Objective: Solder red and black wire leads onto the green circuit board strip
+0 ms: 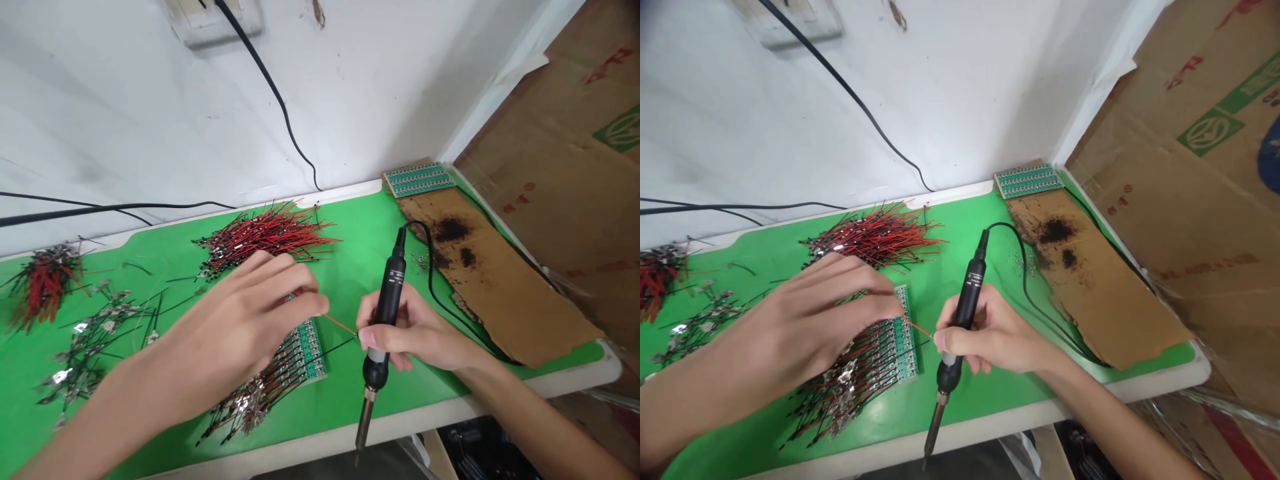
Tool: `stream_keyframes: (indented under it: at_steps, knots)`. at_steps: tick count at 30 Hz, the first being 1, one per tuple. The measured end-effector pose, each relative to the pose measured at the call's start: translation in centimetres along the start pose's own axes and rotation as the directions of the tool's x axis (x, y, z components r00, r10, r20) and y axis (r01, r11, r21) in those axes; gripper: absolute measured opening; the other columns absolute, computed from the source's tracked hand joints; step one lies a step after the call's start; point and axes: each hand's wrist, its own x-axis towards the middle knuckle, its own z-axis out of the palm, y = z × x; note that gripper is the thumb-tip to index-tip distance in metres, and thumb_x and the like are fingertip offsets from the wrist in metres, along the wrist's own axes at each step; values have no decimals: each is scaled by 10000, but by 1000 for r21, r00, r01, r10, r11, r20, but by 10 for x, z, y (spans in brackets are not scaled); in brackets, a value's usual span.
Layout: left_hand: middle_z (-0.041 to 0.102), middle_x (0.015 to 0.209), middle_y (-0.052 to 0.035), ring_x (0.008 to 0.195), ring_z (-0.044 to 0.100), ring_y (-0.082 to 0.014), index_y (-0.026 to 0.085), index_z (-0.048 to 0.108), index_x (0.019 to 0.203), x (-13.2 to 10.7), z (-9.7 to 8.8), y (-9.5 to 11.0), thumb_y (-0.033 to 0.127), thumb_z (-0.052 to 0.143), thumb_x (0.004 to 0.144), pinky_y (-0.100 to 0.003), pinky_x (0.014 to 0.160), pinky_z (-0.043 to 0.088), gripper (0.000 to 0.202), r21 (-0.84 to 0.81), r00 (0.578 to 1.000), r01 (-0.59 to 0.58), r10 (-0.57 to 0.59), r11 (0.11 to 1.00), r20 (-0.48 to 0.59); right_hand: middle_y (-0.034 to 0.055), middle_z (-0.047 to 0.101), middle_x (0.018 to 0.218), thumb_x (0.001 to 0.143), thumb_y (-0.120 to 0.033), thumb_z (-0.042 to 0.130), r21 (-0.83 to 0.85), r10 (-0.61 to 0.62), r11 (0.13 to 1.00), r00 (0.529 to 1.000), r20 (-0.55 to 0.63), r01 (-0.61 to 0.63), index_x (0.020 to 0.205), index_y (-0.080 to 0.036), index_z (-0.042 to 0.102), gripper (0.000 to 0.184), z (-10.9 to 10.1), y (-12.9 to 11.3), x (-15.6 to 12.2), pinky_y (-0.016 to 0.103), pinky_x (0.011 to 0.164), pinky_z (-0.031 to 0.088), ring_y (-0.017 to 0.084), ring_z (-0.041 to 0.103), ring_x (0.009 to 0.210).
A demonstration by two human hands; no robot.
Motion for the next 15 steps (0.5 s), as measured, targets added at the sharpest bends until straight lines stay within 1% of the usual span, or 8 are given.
stream_keyframes:
  at_steps: [5,7,8,10,11,12,13,15]
  knots:
    - [754,1121,-24,1049,691,-169,234,712,1218,-24,-6,-15,101,557,1089,-302,948,524,242,-52,997,56,-59,997,-58,-25,679,581,780,-281,893,10,-8,1000,1000,-25,8,749,-158,761,184,-1,1,-1,132,329,371,48,502,355]
    - [786,1110,-4,1040,718,-153,252,747,1214,-34,-7,-19,187,649,1080,-257,941,550,178,-120,986,135,-145,984,-83,-24,675,578,801,-321,876,-2,-10,1000,1000,-24,10,742,-160,750,213,-1,1,-2,139,324,360,48,491,346]
    - [802,1090,11,1021,733,-144,267,774,1185,-38,-6,-21,219,700,1057,-233,931,562,156,-205,967,209,-233,956,-105,-24,670,571,804,-339,873,-4,-9,1000,1000,-25,9,735,-161,746,230,-1,1,-2,143,322,356,48,485,341]
    - [817,1030,49,954,753,-111,317,814,1124,-45,-2,-28,243,754,1017,-182,889,578,143,-451,873,357,-464,818,-149,-26,656,555,803,-361,872,-4,-7,1000,999,-31,7,723,-161,744,251,-1,1,-2,146,319,349,47,475,333]
    - [818,997,61,915,758,-95,336,826,1087,-47,1,-31,233,763,1003,-161,859,583,147,-589,801,400,-580,702,-147,-29,648,546,800,-363,873,-3,-8,1000,999,-33,8,717,-162,744,253,-2,0,-2,146,318,346,48,473,331]
    - [813,968,69,872,757,-76,352,827,1080,-48,5,-34,234,744,1015,-140,819,584,158,-673,750,407,-646,618,-140,-32,638,537,798,-362,874,-1,-9,1000,999,-36,9,713,-163,744,252,-2,0,-2,147,316,341,49,472,328]
    - [816,950,58,847,762,-74,341,832,1058,-48,10,-36,240,742,1016,-135,795,590,141,-715,734,409,-670,567,-111,-36,628,528,797,-360,874,2,-10,1000,999,-39,10,709,-165,744,250,-2,0,-2,147,314,337,51,472,326]
    - [828,916,5,817,779,-100,277,849,976,-44,19,-34,256,790,975,-142,744,602,63,-763,754,420,-657,492,-8,-44,602,505,796,-361,877,5,-10,1000,999,-43,10,703,-168,746,251,-3,1,-1,146,309,327,55,471,321]
